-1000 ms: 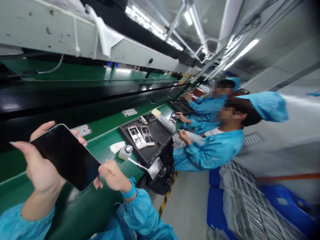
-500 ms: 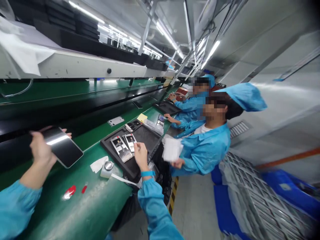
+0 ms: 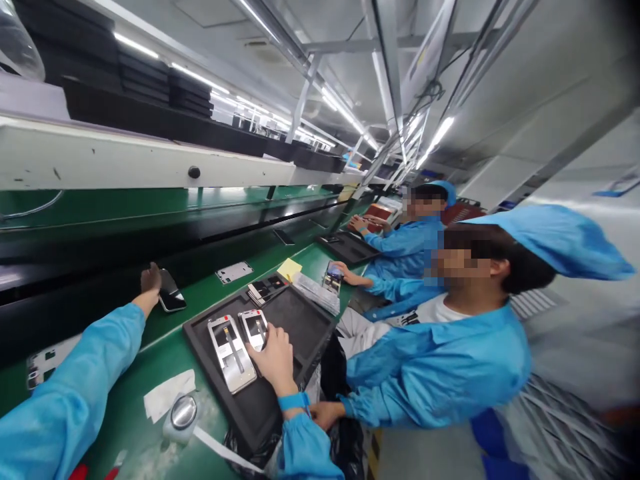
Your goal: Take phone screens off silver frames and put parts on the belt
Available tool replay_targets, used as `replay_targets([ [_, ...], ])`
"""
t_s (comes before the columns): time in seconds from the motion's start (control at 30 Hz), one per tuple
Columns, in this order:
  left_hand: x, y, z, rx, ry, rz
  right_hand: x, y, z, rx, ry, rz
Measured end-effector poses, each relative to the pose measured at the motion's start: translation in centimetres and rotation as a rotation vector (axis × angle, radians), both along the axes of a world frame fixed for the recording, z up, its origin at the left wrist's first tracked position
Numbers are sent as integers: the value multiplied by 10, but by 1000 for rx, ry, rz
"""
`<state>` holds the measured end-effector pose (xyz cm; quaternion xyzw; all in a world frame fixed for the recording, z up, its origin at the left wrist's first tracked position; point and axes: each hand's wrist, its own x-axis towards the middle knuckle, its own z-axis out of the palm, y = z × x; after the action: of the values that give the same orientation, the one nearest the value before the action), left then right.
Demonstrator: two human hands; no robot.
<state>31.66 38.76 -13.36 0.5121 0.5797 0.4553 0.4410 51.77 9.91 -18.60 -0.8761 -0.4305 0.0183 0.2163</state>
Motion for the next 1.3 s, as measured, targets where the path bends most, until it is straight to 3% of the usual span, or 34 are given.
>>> replay_targets([
  [0.17, 16, 20, -15, -12, 369, 11, 10, -5, -15, 63, -9, 14],
  [0.37, 60, 31, -27, 118, 694, -219, 22, -6, -32, 262, 108, -7],
  [0.57, 140, 15, -51, 266, 706, -619, 30, -10, -41, 365, 183, -22],
  [0.67, 162, 11, -57, 310, 639, -694, 34, -12, -46, 378, 174, -22],
  [0.73, 163, 10, -55, 336, 568, -705, 35, -12, -48, 381, 180, -25],
  [0.87, 131, 7, -34, 391, 355, -653, 38, -12, -49, 396, 222, -32],
  [1.03, 34, -21, 11, 403, -50, -360, 40, -10, -48, 488, 274, -79],
  [1.13, -44, -65, 33, 327, -315, -188, 35, -8, -41, 555, 317, -122],
  [1.3, -155, -171, 55, 96, -640, -57, 19, -15, -11, 650, 312, -198],
])
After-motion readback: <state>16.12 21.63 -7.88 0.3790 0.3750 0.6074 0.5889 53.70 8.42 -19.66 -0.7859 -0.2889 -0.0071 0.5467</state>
